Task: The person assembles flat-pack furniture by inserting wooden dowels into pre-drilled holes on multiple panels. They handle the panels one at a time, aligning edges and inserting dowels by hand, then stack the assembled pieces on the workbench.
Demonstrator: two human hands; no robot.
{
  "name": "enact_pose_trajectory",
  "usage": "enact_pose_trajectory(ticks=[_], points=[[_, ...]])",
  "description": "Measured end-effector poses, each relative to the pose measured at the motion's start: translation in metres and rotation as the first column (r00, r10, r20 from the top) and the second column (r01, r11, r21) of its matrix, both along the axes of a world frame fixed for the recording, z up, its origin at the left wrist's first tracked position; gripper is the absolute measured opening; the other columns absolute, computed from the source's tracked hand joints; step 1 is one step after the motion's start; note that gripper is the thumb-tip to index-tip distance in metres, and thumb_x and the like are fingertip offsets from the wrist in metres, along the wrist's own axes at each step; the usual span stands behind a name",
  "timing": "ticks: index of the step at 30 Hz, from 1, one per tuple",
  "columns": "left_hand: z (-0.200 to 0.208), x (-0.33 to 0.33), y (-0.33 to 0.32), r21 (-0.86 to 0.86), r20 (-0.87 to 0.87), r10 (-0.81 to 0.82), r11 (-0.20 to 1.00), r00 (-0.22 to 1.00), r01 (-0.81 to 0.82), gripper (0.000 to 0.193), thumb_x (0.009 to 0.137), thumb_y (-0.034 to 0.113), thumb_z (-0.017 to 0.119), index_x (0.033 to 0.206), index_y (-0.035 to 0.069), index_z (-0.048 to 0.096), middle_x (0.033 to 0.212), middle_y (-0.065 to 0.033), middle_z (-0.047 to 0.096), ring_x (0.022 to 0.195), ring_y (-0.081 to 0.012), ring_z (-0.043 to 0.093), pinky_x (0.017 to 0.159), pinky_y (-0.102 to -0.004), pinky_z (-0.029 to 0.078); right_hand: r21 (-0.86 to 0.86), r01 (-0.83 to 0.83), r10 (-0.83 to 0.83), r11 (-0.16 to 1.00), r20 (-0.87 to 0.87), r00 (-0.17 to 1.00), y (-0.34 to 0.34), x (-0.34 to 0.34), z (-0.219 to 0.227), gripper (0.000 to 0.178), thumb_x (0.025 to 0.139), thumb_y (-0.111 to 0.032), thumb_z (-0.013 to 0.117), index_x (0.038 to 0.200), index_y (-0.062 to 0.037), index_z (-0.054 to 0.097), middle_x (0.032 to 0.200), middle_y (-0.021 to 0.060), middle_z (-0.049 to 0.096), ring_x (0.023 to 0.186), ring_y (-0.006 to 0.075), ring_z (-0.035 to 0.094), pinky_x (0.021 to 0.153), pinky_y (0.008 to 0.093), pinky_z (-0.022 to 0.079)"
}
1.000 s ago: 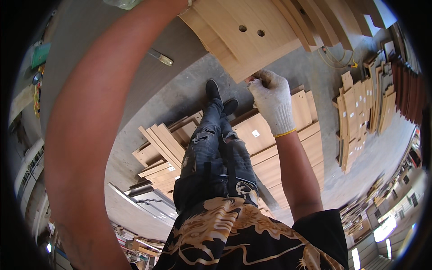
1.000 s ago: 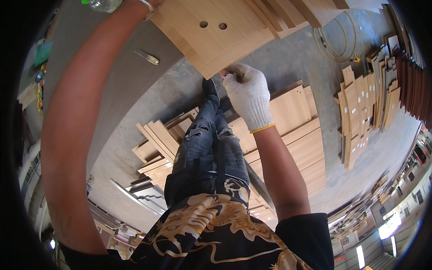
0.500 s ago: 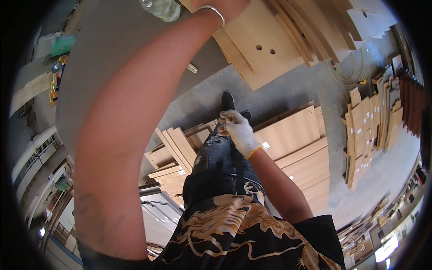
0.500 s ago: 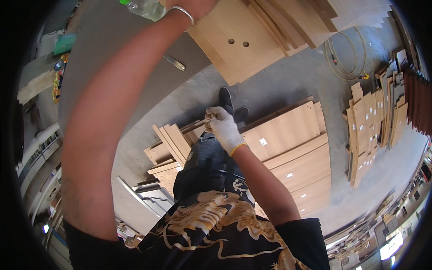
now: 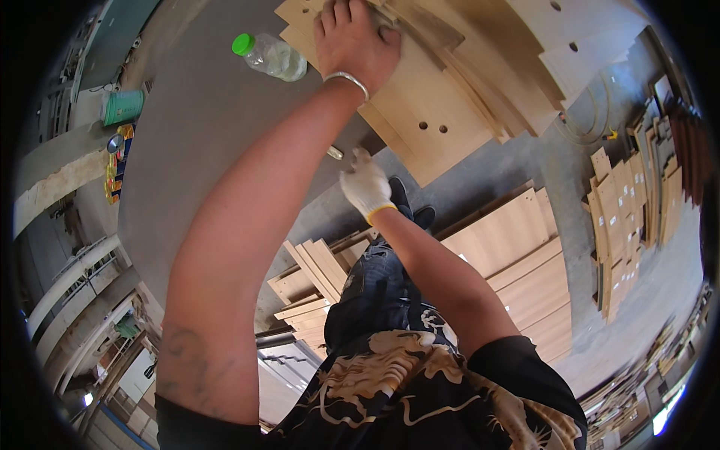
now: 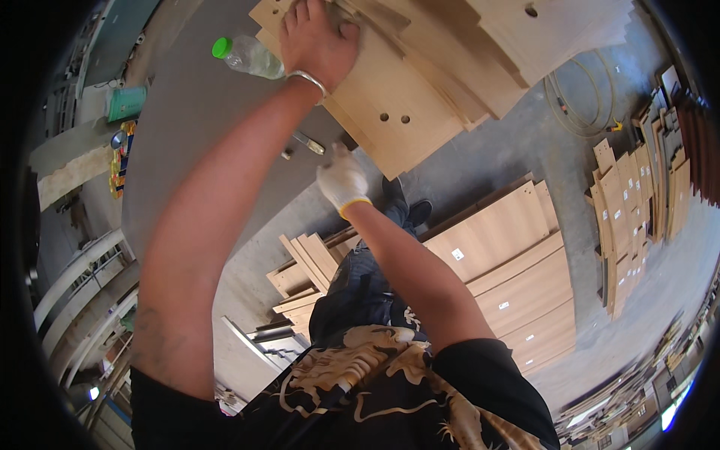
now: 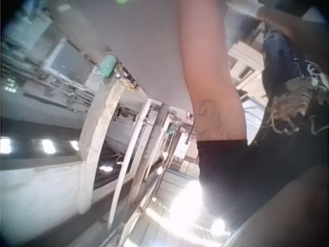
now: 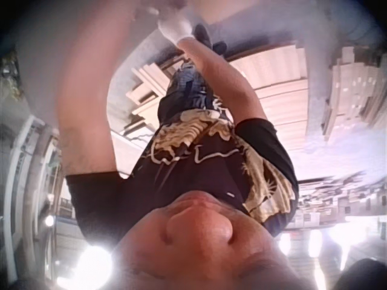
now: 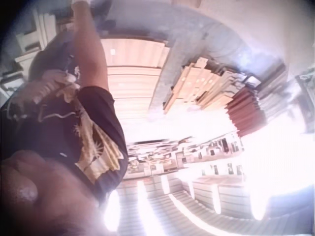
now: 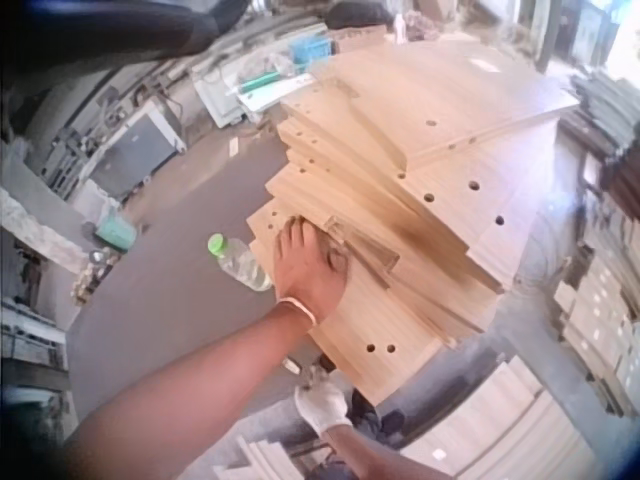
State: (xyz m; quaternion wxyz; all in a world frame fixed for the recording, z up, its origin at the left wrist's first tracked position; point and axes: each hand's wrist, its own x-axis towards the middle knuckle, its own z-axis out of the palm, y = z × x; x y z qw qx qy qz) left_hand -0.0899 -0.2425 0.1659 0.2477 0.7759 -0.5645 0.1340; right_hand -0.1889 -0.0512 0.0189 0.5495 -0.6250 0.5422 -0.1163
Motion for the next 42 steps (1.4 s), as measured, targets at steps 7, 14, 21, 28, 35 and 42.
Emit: enact_pose_trajectory(ticks=[7,14,21,28,35,42], points=[[-0.005,0.001,0.002,0.071,-0.052,0.007,0.997,0.999,-0.003,0.061,0.083,0.028,0.064,0.131,-0.007,0.047,0.144,-0.0264,0.048,0.144,-0.0425,0.037,0.123,-0.0521,0.026,0.161,-0.329,0.344,0.93,-0.073,0.936,0.007,-0.105,0.027,0.038,0.095,-0.021,0.055,0.127,-0.0034,0.066,0.118,0.022,0.072,0.106,0.0407,0.07,0.09,0.0458,0.055],[-0.006,0.006,0.003,0.111,-0.224,0.007,0.994,0.975,0.019,0.065,0.08,0.027,0.066,0.135,-0.005,0.05,0.152,-0.0279,0.043,0.15,-0.0462,0.03,0.126,-0.0574,0.017,0.47,0.208,-0.122,0.858,-0.207,0.971,-0.022,-0.274,0.047,0.033,0.095,-0.014,0.062,0.126,-0.0045,0.069,0.096,0.0107,0.073,0.072,0.0197,0.071,0.061,0.0333,0.06],[-0.002,0.043,0.059,-0.149,-0.773,-0.119,0.989,0.624,0.004,0.044,0.093,0.008,0.061,0.137,0.002,0.057,0.14,-0.0175,0.061,0.136,-0.034,0.055,0.112,-0.0412,0.044,0.481,0.658,-0.724,0.579,-0.068,0.687,-0.073,-0.401,0.078,0.045,0.095,-0.007,0.054,0.14,0.0013,0.052,0.1,0.0154,0.07,0.068,0.0251,0.07,0.058,0.0372,0.062],[-0.18,0.049,0.37,0.383,-0.521,0.752,0.629,0.403,-0.677,0.024,0.104,0.019,0.053,0.109,0.001,0.069,0.114,-0.0163,0.072,0.104,-0.0307,0.069,0.091,-0.0416,0.055,0.578,0.585,-0.717,0.569,0.001,0.697,-0.155,-0.452,0.039,0.046,0.095,-0.009,0.054,0.139,0.003,0.052,0.098,0.0173,0.07,0.068,0.028,0.071,0.058,0.039,0.063],[-0.135,-0.127,0.288,0.21,-0.96,-0.099,0.361,-0.262,-0.909,0.008,0.098,0.014,0.066,0.099,0.006,0.065,0.087,-0.0066,0.069,0.067,-0.0118,0.056,0.053,-0.0252,0.036,0.434,0.618,-0.678,0.656,-0.022,0.735,-0.361,-0.52,0.081,0.048,0.092,-0.005,0.049,0.14,0.0034,0.054,0.103,0.0179,0.071,0.068,0.0254,0.07,0.057,0.0374,0.06],[0.089,-0.068,0.073,-0.073,-0.828,0.365,0.683,0.425,-0.727,0.036,0.107,0.032,0.059,0.121,0.0,0.066,0.11,-0.0109,0.073,0.099,-0.0197,0.068,0.084,-0.0341,0.052,0.359,0.604,-0.701,0.711,0.296,0.649,-0.543,-0.504,0.117,0.036,0.1,-0.012,0.053,0.132,0.0028,0.06,0.105,0.0157,0.071,0.072,0.0238,0.07,0.064,0.0371,0.06]])
